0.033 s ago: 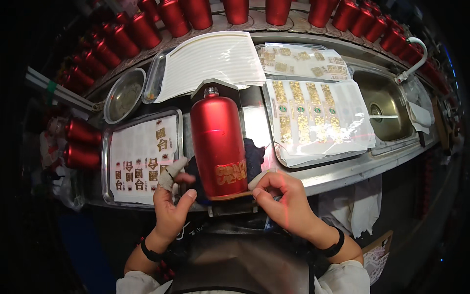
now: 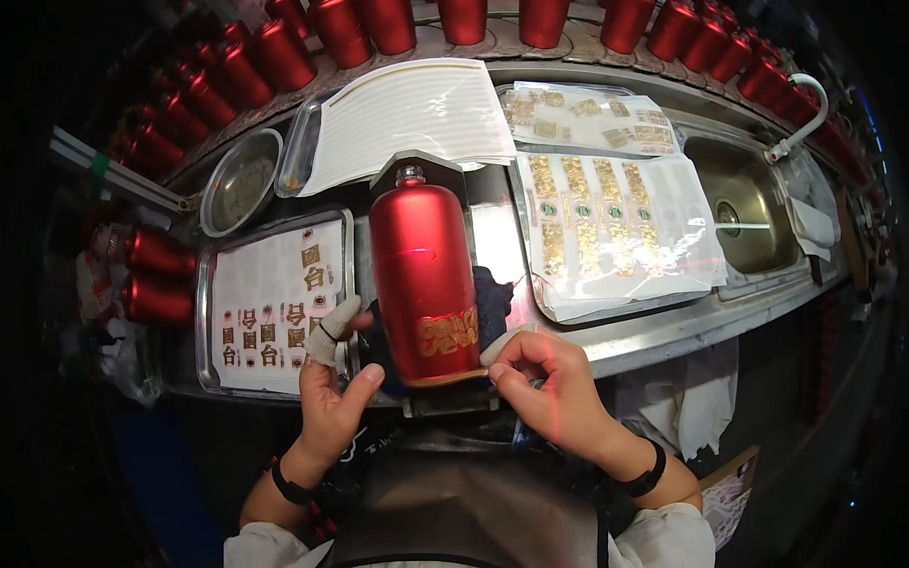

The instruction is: Applying labels and adhesive strips to red bottles on an assembly line.

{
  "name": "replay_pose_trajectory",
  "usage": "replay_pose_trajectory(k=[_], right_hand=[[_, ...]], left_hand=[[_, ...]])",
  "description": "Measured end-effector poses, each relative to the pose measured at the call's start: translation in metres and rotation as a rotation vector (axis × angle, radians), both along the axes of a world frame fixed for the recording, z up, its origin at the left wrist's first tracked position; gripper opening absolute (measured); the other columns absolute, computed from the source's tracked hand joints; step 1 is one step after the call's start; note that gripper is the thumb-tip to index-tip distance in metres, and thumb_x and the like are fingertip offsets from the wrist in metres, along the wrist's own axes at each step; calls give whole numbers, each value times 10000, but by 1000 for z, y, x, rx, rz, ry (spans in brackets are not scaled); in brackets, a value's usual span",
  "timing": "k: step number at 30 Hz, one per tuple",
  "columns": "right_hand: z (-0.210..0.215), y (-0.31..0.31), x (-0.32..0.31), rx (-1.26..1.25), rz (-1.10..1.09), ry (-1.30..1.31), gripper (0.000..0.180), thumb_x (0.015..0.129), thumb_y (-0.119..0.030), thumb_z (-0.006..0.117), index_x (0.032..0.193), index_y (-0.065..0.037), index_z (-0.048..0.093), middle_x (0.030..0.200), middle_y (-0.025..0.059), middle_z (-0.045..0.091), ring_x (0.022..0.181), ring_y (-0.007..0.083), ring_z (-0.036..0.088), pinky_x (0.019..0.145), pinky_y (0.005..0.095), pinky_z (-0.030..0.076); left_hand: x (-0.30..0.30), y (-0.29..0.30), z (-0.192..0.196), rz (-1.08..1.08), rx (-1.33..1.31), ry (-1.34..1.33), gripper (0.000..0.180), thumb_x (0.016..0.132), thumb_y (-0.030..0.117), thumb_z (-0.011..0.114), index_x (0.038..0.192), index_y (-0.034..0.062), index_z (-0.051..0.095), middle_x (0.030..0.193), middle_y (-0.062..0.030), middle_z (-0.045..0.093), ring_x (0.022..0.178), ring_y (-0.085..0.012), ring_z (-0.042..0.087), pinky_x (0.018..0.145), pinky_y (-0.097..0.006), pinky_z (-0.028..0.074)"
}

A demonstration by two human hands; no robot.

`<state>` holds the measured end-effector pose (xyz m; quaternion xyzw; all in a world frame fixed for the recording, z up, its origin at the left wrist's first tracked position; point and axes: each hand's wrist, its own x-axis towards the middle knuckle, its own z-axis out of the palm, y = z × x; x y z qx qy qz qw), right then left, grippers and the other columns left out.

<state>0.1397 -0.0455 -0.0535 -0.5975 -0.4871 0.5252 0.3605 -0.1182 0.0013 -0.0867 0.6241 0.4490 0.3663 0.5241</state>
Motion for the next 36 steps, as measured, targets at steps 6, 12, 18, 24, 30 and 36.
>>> replay_pose_trajectory(k=[6, 12, 18, 24, 30, 36], right_hand=[[-1, -2, -1, -17, -27, 18, 97, 889, -65, 641, 831, 7, 612, 796, 13, 577, 709, 50, 512, 639, 213, 426], [3, 1, -3, -28, -42, -2, 117, 863, -71, 617, 773, -1, 595, 783, 7, 572, 711, 51, 511, 635, 223, 400], [-5, 0, 0, -5, -42, 30, 99, 884, -45, 628, 803, 3, 595, 777, 11, 567, 682, 42, 515, 615, 208, 423], [-6, 6, -5, 63, 27, -118, 139, 840, -99, 695, 784, -18, 597, 726, 15, 571, 621, 83, 479, 582, 246, 401], [-5, 12, -16, 66, 48, -335, 337, 724, -248, 858, 754, -45, 590, 691, 32, 589, 654, 147, 471, 592, 299, 390], [-3, 12, -15, -47, 68, -280, 314, 772, -242, 817, 792, -47, 573, 819, -15, 509, 652, 28, 442, 574, 187, 345]], left_hand=[[20, -1, -11, -97, 39, -64, 895, 842, 219, 772, 1530, -22, 253, 1525, -198, 355, 1408, -299, 354, 1157, -386, 264], [24, -2, -13, -84, 52, -54, 889, 852, 219, 762, 1533, -19, 244, 1509, -210, 368, 1391, -305, 373, 1149, -389, 275], [27, -3, -14, -78, 34, -91, 888, 852, 224, 760, 1531, -24, 244, 1510, -224, 363, 1373, -319, 394, 1144, -394, 284], [23, -3, -12, -108, 82, 5, 963, 816, 290, 786, 1534, -23, 226, 1521, -225, 353, 1386, -351, 380, 1168, -483, 205], [30, -5, -5, -74, 249, 237, 1009, 791, 281, 808, 1532, -47, 206, 1466, -211, 443, 1337, -297, 462, 1179, -472, 161], [16, -5, -13, -154, 156, 143, 853, 899, 182, 687, 1543, -41, 175, 1546, -201, 359, 1472, -263, 278, 1196, -426, 143]])
